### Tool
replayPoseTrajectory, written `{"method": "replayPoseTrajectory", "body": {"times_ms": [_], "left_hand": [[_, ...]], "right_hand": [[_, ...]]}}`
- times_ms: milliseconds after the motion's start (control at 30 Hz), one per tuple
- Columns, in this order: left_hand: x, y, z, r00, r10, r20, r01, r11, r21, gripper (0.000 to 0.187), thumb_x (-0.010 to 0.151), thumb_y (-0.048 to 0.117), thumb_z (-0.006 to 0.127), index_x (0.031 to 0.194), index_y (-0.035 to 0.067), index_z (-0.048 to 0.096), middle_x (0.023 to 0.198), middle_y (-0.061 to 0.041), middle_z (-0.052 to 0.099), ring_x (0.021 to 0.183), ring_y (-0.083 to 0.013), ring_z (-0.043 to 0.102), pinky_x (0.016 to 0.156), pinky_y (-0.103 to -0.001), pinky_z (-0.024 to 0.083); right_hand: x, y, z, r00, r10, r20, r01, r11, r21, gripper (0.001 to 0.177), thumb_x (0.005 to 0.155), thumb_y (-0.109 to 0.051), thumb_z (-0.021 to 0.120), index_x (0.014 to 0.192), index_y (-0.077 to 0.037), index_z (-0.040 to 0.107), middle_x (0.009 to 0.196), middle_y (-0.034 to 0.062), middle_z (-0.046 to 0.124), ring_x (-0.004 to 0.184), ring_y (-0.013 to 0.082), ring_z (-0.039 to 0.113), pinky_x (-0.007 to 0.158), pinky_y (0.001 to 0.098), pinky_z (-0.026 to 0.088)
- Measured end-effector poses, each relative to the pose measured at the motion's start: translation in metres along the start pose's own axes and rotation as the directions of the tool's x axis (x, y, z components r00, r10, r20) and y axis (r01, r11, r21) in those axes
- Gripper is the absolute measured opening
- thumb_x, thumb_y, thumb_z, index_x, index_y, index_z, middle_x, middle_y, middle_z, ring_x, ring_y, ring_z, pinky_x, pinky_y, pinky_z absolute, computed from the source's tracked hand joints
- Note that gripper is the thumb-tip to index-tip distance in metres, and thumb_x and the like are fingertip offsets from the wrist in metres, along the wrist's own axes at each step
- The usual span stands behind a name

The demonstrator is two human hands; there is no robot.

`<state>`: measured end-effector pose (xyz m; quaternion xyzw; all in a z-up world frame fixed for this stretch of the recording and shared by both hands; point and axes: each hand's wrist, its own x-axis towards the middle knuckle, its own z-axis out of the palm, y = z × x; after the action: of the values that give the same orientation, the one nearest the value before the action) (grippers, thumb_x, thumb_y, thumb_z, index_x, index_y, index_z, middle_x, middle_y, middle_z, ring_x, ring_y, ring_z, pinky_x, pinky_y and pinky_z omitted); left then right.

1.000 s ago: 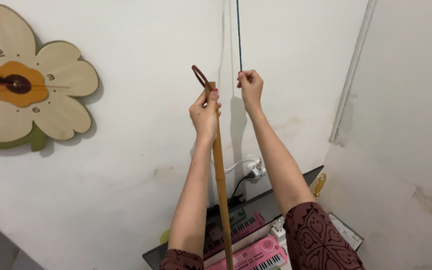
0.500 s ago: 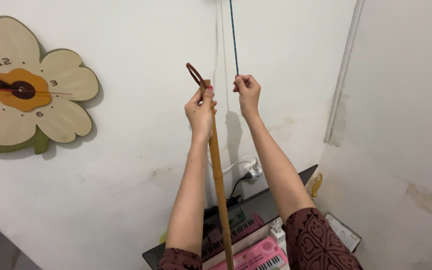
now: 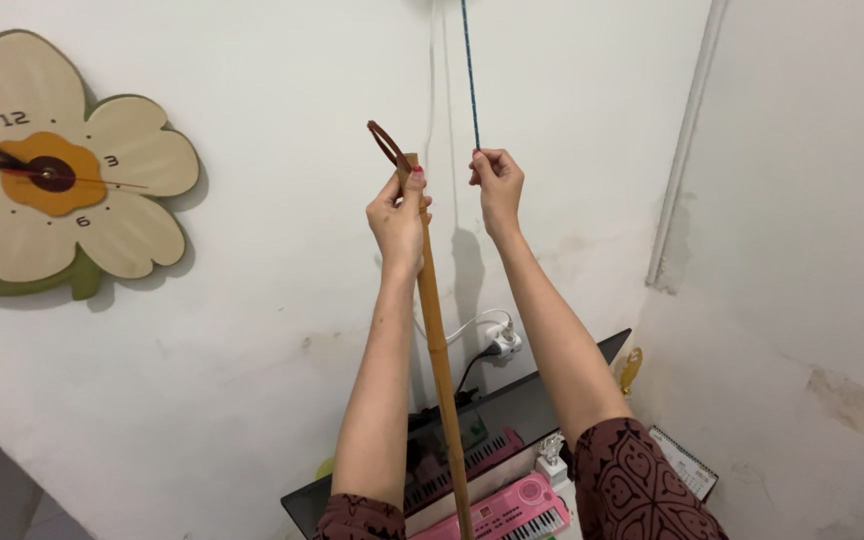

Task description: The recorder is tidying a bedroom, using a broom to sweep a board and then organizing various toy bins, baskets, and items on the floor.

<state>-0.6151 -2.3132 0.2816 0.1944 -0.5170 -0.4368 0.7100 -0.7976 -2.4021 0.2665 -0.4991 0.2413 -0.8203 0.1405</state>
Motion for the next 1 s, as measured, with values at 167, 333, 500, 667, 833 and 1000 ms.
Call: {"method": "replayPoseTrajectory", "body": {"times_ms": [167, 333, 500, 667, 833, 1000], "left_hand": [[-0.005, 0.005, -0.005, 1.000, -0.009, -0.008, 0.009, 1.000, 0.008, 0.041, 0.094, 0.035, 0.072, 0.117, 0.002, 0.075, 0.083, 0.000, 0.066, 0.069, -0.0094, 0.062, 0.057, -0.027, 0.052], [-0.012, -0.001, -0.027, 1.000, -0.002, -0.016, 0.002, 1.000, 0.016, 0.041, 0.094, 0.034, 0.073, 0.116, 0.000, 0.075, 0.084, -0.002, 0.066, 0.070, -0.0106, 0.063, 0.058, -0.028, 0.053], [-0.033, 0.023, -0.067, 0.999, -0.031, -0.039, 0.031, 1.000, 0.003, 0.041, 0.094, 0.034, 0.072, 0.119, 0.001, 0.074, 0.089, -0.003, 0.070, 0.072, -0.0106, 0.065, 0.059, -0.027, 0.054], [-0.066, 0.058, -0.124, 0.995, -0.009, -0.104, 0.011, 1.000, 0.013, 0.038, 0.096, 0.030, 0.072, 0.119, 0.000, 0.074, 0.090, -0.005, 0.071, 0.073, -0.0109, 0.065, 0.060, -0.027, 0.055], [-0.113, 0.096, -0.202, 0.985, 0.051, -0.162, -0.050, 0.999, 0.007, 0.038, 0.095, 0.027, 0.073, 0.123, 0.001, 0.073, 0.092, -0.006, 0.071, 0.073, -0.0110, 0.065, 0.061, -0.027, 0.055], [-0.185, 0.161, -0.298, 0.968, 0.061, -0.245, -0.043, 0.996, 0.077, 0.042, 0.096, 0.030, 0.073, 0.125, 0.000, 0.072, 0.095, -0.005, 0.072, 0.077, -0.0104, 0.066, 0.066, -0.027, 0.057]], "right_hand": [[0.018, 0.000, 0.011, 0.999, 0.001, -0.052, -0.001, 1.000, 0.005, 0.018, 0.100, -0.016, 0.067, 0.099, 0.001, 0.070, 0.082, 0.0038, 0.068, 0.066, 0.0087, 0.058, 0.061, 0.0251, 0.052], [0.022, 0.005, 0.015, 0.999, 0.043, -0.026, -0.042, 0.998, 0.046, 0.025, 0.101, -0.018, 0.068, 0.110, 0.005, 0.072, 0.089, 0.0069, 0.071, 0.070, 0.0103, 0.061, 0.066, 0.0259, 0.056], [-0.023, 0.002, 0.019, 0.989, 0.148, -0.011, -0.147, 0.985, 0.089, 0.042, 0.099, -0.020, 0.069, 0.133, 0.002, 0.061, 0.107, 0.0117, 0.074, 0.087, 0.0156, 0.071, 0.077, 0.0283, 0.062], [-0.096, 0.003, 0.022, 0.979, 0.189, 0.078, -0.201, 0.963, 0.181, 0.037, 0.101, -0.019, 0.070, 0.127, 0.006, 0.065, 0.108, 0.0140, 0.074, 0.088, 0.0168, 0.071, 0.081, 0.0298, 0.062], [-0.205, -0.048, 0.063, 0.961, 0.228, 0.158, -0.262, 0.933, 0.247, 0.033, 0.102, -0.017, 0.070, 0.126, 0.006, 0.066, 0.108, 0.0137, 0.073, 0.090, 0.0171, 0.070, 0.086, 0.0316, 0.061], [-0.347, -0.096, 0.140, 0.892, 0.319, 0.321, -0.428, 0.824, 0.371, 0.023, 0.104, -0.012, 0.068, 0.120, 0.004, 0.067, 0.107, 0.0121, 0.072, 0.093, 0.0176, 0.069, 0.089, 0.0334, 0.059]]}}
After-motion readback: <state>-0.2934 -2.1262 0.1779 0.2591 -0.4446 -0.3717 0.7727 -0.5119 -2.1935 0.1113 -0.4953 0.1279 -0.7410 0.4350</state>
